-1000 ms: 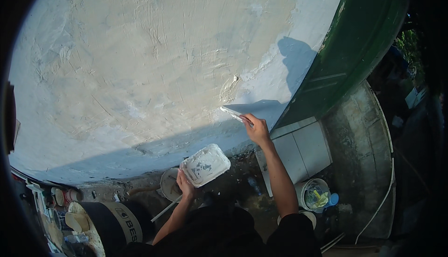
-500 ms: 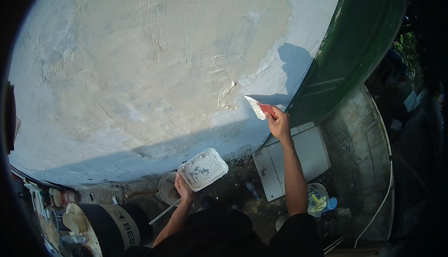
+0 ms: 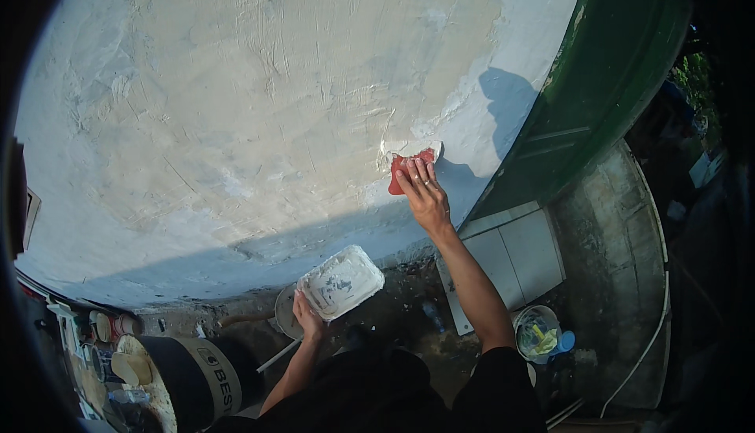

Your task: The person applies filler compound from a plastic container onto a wall using a putty knife or scraper.

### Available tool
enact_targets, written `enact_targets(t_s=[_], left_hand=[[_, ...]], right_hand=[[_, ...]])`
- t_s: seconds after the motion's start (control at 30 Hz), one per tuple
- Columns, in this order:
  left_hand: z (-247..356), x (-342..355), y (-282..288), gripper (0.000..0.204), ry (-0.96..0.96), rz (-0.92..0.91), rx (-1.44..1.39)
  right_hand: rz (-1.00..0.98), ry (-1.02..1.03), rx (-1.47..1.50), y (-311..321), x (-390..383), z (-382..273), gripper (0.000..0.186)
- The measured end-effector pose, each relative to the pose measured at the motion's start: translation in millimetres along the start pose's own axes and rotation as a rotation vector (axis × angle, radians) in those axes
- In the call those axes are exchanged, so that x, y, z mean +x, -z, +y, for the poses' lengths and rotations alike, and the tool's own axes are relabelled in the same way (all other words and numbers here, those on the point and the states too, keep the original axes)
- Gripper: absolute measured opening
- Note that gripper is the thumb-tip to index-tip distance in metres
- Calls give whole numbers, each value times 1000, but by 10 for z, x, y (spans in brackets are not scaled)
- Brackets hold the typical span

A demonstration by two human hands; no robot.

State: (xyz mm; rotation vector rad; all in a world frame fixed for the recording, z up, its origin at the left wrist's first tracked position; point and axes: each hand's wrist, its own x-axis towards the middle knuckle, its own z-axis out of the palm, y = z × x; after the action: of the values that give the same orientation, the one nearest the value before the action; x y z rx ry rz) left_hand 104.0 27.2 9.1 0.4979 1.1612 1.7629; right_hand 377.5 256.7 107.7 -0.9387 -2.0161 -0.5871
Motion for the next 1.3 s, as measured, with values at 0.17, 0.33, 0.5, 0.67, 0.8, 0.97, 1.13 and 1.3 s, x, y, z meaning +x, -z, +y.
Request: enact_targets(t_s=[0.17, 0.33, 0.5, 0.67, 0.8, 0.97, 1.13, 1.3], left_hand=[[-89, 19, 373, 43, -49, 80, 63], [-53, 12, 374, 45, -39, 83, 12], [-85, 30, 356, 44, -43, 34, 6], [-144, 46, 242, 41, -64, 58, 5], [82, -98, 71, 41, -22, 50, 25], [93, -94, 81, 45, -46, 4, 27], [-63, 11, 240, 46, -5, 12, -37], [-79, 58, 350, 46, -17, 12, -13]], right_hand=[[-155, -69, -38, -339, -503, -120, 45], [-226, -122, 30, -446, -791, -145, 44], [-226, -133, 41, -351, -823, -146, 45], [-168, -221, 71, -119, -761, -311, 44], [-123, -538, 244, 156, -505, -515, 42], [-269, -632, 7, 376, -45, -663, 47], [-389, -376, -202, -58, 112, -928, 49], [-690, -401, -354, -220, 376, -1223, 33]])
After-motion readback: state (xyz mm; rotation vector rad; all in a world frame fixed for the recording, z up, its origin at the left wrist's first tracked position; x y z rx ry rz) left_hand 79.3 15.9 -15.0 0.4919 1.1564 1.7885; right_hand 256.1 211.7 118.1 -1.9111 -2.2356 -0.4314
